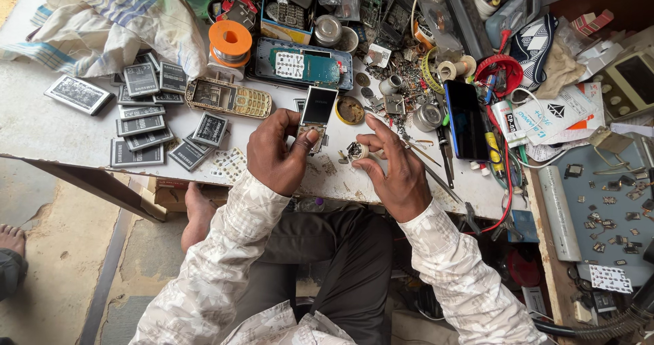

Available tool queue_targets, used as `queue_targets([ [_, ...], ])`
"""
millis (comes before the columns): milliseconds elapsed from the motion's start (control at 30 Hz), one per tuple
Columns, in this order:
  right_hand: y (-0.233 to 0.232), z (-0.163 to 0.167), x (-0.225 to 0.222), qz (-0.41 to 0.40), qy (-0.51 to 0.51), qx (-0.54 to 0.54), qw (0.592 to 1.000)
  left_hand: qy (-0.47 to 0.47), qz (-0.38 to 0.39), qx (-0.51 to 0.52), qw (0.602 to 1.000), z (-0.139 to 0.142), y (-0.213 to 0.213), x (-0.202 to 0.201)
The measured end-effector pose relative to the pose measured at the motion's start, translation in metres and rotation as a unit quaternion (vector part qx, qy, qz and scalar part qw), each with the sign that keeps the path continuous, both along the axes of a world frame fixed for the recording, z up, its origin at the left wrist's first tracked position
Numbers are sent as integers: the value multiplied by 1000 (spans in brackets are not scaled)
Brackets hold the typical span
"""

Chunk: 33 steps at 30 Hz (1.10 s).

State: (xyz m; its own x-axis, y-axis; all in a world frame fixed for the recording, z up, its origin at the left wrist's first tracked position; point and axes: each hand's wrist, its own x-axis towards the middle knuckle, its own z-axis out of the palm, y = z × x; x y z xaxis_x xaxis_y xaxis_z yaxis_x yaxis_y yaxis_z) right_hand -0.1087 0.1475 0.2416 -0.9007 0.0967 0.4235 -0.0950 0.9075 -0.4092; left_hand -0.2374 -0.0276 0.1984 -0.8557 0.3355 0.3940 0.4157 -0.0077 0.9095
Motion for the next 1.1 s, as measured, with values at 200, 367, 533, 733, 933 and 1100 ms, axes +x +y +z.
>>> queue_targets([
  [200,2,-4,9,-87,-20,-16,996,-2,5,-5,1000,-1,1,-1],
  [367,2,-7,16,-100,-39,-96,990,7,-8,20,1000,-2,2,0],
  [533,0,-6,19,-112,-56,-116,985,-11,-13,23,1000,0,3,1],
  [733,-2,-1,24,-76,-52,-138,986,-37,-27,23,999,0,4,1],
  [933,9,7,43,-126,-36,-110,985,-13,-34,31,999,-2,4,1],
  [1100,47,20,74,-217,-59,11,974,-34,-40,14,999,-2,4,1],
])
